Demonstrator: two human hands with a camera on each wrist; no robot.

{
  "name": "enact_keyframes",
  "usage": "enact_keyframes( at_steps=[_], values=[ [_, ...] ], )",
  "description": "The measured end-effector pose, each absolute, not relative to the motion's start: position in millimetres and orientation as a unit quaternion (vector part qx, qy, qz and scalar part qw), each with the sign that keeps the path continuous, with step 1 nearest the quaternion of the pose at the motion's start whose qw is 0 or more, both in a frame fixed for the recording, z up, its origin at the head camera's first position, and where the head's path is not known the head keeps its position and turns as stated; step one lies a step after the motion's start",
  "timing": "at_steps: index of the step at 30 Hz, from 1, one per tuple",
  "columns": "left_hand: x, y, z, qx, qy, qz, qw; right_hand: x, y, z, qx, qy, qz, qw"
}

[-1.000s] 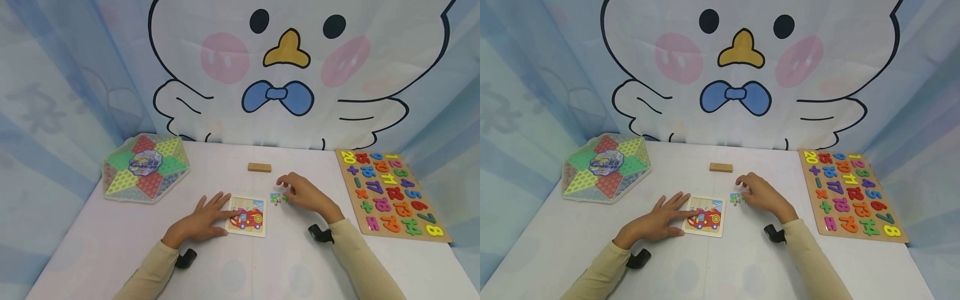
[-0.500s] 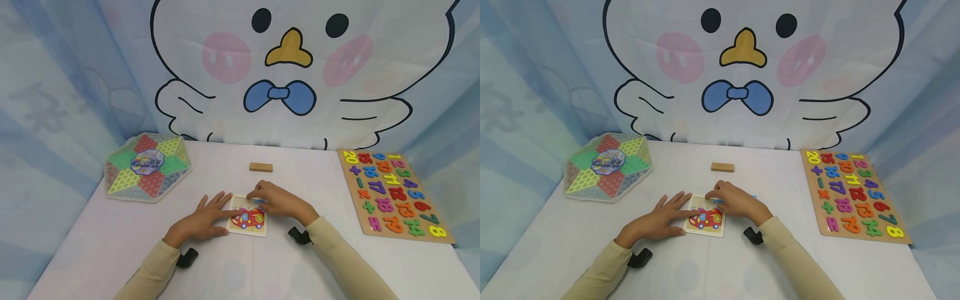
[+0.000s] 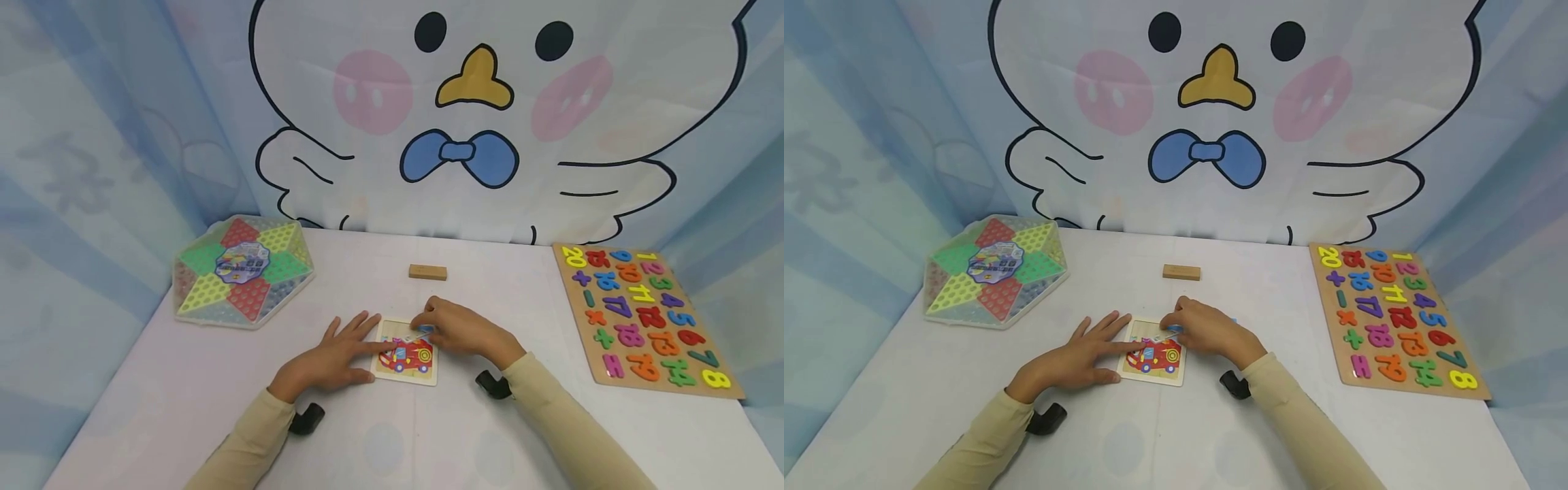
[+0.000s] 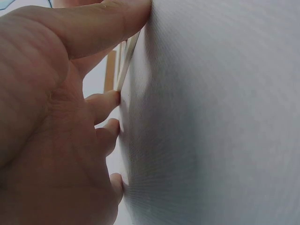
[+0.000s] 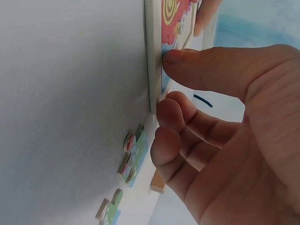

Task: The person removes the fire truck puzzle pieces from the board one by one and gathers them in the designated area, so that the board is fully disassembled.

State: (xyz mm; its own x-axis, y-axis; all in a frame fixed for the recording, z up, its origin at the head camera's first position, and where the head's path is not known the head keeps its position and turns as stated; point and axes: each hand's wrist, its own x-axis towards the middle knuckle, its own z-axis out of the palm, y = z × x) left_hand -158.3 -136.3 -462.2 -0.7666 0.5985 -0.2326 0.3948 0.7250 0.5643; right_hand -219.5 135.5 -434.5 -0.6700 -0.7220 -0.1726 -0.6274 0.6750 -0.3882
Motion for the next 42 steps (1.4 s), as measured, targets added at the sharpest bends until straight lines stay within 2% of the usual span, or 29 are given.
enact_keyframes(
  at_steps=[17,35,42],
  values=[
    [-159.1,-136.6,-465.2,0.281,0.903,0.256,0.202,-216.7,134.3,-437.5,-0.376,0.905,-0.135,0.145],
    [-159.1,-137.2,-464.7,0.28,0.905,0.252,0.198,-217.3,131.0,-439.2,-0.338,0.912,-0.172,0.153],
    [-158.9,-137.2,-464.3,0.284,0.903,0.256,0.198,-218.7,133.8,-440.7,-0.353,0.909,-0.17,0.141]
  ],
)
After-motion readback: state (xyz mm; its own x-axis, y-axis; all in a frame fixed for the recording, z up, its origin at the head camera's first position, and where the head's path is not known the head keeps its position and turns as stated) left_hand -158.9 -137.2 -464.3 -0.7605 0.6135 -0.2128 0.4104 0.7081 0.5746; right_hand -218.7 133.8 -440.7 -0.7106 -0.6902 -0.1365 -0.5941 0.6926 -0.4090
